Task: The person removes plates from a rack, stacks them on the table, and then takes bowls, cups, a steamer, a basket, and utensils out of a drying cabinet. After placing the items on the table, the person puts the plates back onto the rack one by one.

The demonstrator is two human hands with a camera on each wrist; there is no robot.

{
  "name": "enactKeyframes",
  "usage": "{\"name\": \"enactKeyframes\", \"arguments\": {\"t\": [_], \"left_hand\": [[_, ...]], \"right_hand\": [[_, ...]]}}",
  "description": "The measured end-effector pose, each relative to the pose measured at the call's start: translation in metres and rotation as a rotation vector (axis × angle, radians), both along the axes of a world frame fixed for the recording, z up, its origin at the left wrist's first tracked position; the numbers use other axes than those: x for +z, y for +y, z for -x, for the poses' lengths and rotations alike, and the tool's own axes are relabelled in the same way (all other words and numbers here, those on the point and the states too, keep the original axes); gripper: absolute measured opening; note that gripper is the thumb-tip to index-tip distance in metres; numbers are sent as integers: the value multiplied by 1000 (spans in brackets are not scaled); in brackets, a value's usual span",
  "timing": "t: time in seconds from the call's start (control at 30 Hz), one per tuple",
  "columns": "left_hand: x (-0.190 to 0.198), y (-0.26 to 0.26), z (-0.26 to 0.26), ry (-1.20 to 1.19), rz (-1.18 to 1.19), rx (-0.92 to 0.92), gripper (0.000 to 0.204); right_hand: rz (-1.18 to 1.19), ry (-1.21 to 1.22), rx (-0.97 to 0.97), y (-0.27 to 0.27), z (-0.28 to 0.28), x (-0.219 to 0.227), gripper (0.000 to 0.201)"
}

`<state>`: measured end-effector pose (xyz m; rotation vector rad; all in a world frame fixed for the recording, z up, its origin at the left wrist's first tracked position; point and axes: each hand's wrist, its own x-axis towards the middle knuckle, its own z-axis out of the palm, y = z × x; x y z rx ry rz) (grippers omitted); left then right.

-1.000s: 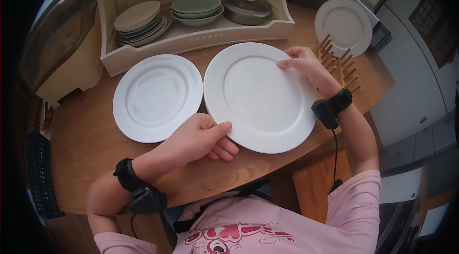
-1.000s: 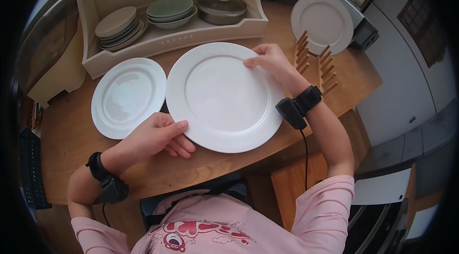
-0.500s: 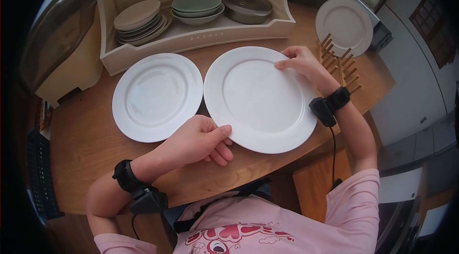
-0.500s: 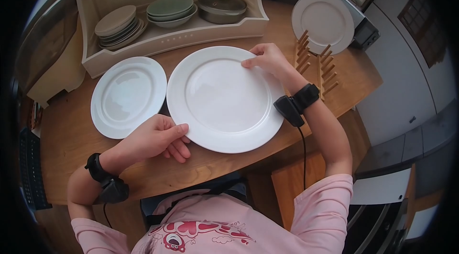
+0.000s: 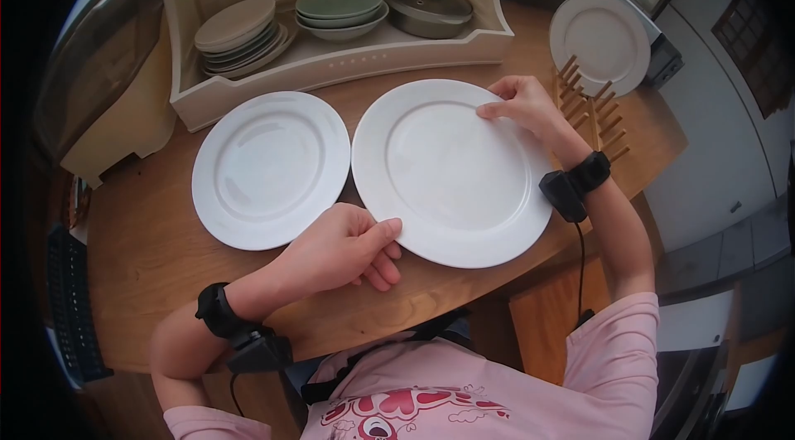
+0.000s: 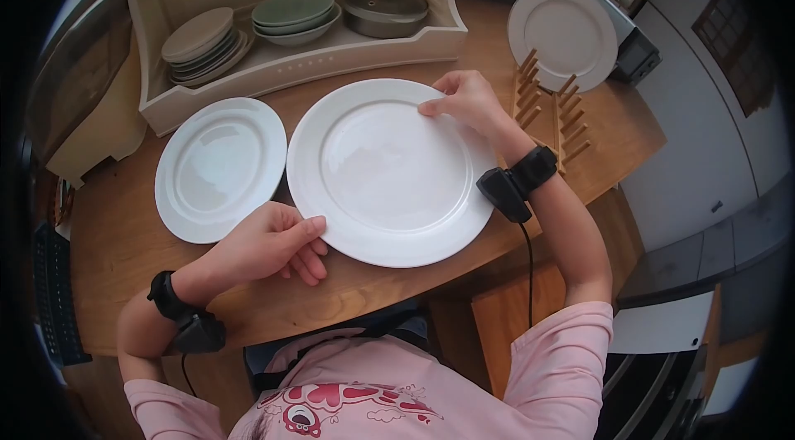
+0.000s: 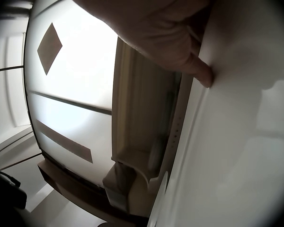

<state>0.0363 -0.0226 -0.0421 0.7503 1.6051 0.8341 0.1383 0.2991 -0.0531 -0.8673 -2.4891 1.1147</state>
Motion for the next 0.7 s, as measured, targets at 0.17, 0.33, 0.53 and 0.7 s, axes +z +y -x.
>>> {"name": "enactKeyframes", "arguments": {"t": [0.17, 0.33, 0.53, 0.7], "left_hand": [[-3, 0, 0, -8, 1, 2, 43], [-3, 1, 1, -8, 6, -3, 44], [-4, 1, 1, -27, 7, 0, 45], [-4, 1, 1, -31, 12, -2, 45]], "right_hand": [[-89, 8, -6, 4, 0, -4, 39], [-188, -36, -2, -1, 0, 3, 39], [-247, -59, -17, -6, -1, 9, 42], [-260, -81, -26, -9, -1, 12, 43]]}}
